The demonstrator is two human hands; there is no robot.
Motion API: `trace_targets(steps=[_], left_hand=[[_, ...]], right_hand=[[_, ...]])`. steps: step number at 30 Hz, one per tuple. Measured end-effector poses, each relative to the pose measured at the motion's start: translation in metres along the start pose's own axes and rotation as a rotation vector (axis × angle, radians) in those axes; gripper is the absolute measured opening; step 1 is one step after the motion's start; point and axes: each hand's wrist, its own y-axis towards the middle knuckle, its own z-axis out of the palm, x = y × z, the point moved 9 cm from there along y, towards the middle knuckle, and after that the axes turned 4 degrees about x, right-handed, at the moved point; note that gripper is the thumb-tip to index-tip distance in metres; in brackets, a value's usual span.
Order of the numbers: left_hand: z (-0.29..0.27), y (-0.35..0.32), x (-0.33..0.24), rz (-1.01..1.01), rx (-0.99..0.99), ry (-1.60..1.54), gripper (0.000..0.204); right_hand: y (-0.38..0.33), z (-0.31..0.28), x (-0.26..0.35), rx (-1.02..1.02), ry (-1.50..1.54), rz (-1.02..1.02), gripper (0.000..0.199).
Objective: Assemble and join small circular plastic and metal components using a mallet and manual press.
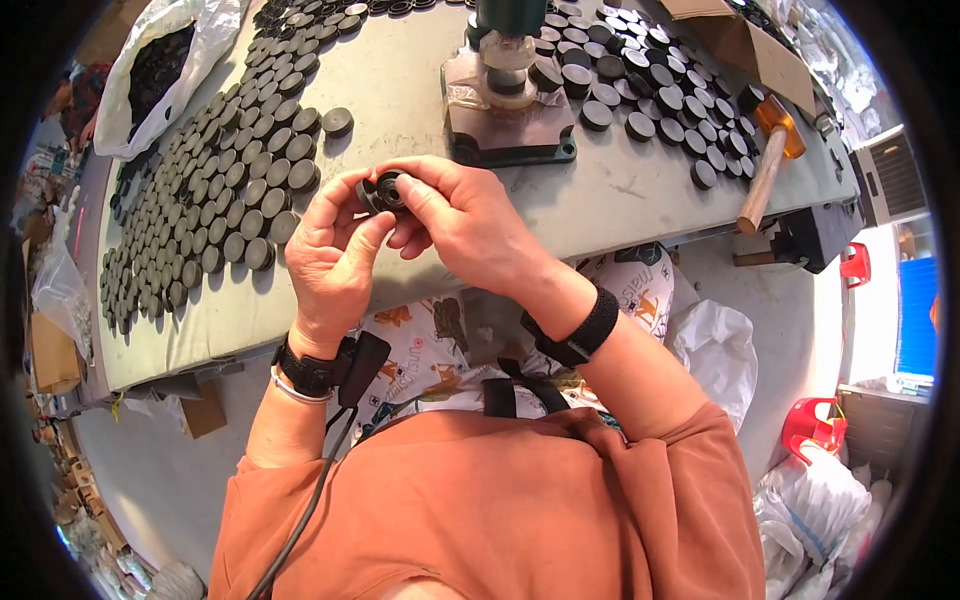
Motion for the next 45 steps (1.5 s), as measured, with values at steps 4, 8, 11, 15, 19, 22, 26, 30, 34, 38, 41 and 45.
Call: trace_targets(steps=[4, 8, 11, 15, 19, 22, 26, 30, 34, 38, 41, 45], left_hand=[[-0.004, -0.002, 0.017, -0.196, 0.01, -0.223, 0.033], [-0.002, -0.004, 0.028, -0.282, 0.048, -0.396, 0.033], [-0.001, -0.003, 0.03, -0.304, 0.045, -0.486, 0.035], [0.0, -0.002, 0.033, -0.342, 0.032, -0.611, 0.033], [-0.001, -0.001, 0.031, -0.345, 0.052, -0.637, 0.033], [0.001, -0.002, 0.031, -0.377, 0.078, -0.706, 0.034], [0.001, -0.002, 0.038, -0.391, 0.062, -0.721, 0.036], [-0.001, -0.003, 0.036, -0.394, 0.055, -0.68, 0.038], [-0.001, -0.002, 0.038, -0.365, 0.059, -0.68, 0.037], [0.0, -0.001, 0.035, -0.345, 0.046, -0.638, 0.034], [-0.001, -0.003, 0.038, -0.354, 0.025, -0.625, 0.032], [-0.001, -0.003, 0.039, -0.368, 0.034, -0.607, 0.031]], right_hand=[[-0.004, -0.009, -0.017, -0.091, 0.35, 0.083, 0.03], [-0.005, -0.011, -0.019, -0.087, 0.386, 0.101, 0.029], [-0.003, -0.01, -0.017, -0.077, 0.379, 0.105, 0.029], [-0.003, -0.014, -0.018, -0.123, 0.365, 0.108, 0.028], [-0.003, -0.014, -0.017, -0.116, 0.342, 0.104, 0.028], [-0.004, -0.015, -0.016, -0.119, 0.357, 0.102, 0.027], [-0.005, -0.017, -0.021, -0.131, 0.355, 0.14, 0.027], [-0.007, -0.015, -0.022, -0.131, 0.36, 0.177, 0.028], [-0.007, -0.014, -0.024, -0.116, 0.404, 0.164, 0.029], [-0.007, -0.015, -0.024, -0.133, 0.385, 0.168, 0.03], [-0.008, -0.016, -0.023, -0.139, 0.379, 0.166, 0.029], [-0.009, -0.012, -0.03, -0.105, 0.419, 0.244, 0.029]])
